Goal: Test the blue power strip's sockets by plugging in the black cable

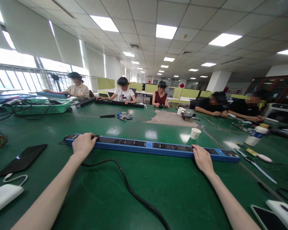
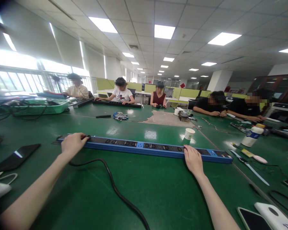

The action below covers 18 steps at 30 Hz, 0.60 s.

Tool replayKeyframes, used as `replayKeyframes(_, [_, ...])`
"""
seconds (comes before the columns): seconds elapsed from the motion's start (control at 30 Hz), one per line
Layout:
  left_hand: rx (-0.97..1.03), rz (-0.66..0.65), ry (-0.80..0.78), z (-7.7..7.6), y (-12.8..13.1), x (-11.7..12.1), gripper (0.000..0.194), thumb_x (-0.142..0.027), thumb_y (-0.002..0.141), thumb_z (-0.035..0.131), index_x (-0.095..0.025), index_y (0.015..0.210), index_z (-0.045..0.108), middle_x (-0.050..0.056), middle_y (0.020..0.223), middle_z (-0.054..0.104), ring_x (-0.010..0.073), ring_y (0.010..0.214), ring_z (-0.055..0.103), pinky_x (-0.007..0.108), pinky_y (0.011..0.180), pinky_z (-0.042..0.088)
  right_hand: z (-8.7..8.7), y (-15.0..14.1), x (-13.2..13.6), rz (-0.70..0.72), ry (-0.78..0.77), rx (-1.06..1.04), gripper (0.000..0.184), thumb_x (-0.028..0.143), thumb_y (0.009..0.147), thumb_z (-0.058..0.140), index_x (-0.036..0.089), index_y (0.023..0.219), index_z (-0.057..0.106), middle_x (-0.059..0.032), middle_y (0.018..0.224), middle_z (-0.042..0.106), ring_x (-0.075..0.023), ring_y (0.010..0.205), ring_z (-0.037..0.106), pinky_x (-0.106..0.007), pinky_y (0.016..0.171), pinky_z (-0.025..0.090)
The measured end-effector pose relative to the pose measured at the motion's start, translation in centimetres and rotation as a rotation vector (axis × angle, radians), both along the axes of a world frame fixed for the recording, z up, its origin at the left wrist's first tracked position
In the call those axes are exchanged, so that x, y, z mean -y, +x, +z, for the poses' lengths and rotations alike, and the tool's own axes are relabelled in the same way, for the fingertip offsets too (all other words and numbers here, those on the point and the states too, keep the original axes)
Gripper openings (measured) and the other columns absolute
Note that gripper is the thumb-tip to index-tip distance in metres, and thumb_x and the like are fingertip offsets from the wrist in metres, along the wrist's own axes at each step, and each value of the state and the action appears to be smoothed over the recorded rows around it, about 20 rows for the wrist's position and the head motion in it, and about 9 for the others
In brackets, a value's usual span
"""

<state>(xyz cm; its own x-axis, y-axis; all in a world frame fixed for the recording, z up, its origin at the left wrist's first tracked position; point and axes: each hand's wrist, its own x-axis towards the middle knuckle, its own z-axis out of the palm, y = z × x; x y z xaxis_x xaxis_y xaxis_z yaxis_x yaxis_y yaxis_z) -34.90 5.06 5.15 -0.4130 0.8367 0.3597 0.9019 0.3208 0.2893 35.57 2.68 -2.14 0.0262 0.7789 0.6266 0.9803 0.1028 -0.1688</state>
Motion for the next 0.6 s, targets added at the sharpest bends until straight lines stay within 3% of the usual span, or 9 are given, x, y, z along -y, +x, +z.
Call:
replayKeyframes(0.33, [-0.059, -0.027, -0.093, 1.1, 0.4, 0.3, 0.056, -0.061, 0.093, 0.047, -0.014, 0.113, 0.071, 0.023, 0.101, 0.073, 0.0398, 0.095, 0.069, 0.046, 0.081, 0.050, 0.7, -0.5, 0.4, -0.009, -0.013, -0.020, 0.054, 0.042, 0.105, 0.024, 0.026, 0.137, 0.064, -0.0085, 0.140, 0.066, -0.0271, 0.133, 0.055, -0.047, 0.109, 0.039])
replayKeyframes(0.5, [-0.173, -0.054, -0.079, 3.3, -0.3, 1.1, 0.060, -0.061, 0.099, 0.040, -0.015, 0.133, 0.057, 0.016, 0.099, 0.073, 0.0343, 0.090, 0.067, 0.044, 0.082, 0.048, 0.8, -0.5, 0.4, -0.001, -0.017, -0.031, 0.053, 0.043, 0.105, 0.025, 0.027, 0.136, 0.064, -0.0083, 0.139, 0.067, -0.0270, 0.134, 0.055, -0.046, 0.109, 0.038])
replayKeyframes(0.6, [-0.096, -0.139, -0.045, 4.9, -1.1, 1.2, 0.056, -0.060, 0.098, 0.044, -0.016, 0.129, 0.059, 0.011, 0.091, 0.073, 0.0298, 0.085, 0.064, 0.042, 0.084, 0.047, 0.6, -0.5, 0.3, -0.001, -0.019, -0.031, 0.052, 0.043, 0.105, 0.025, 0.027, 0.136, 0.064, -0.0075, 0.140, 0.066, -0.0263, 0.134, 0.054, -0.045, 0.110, 0.038])
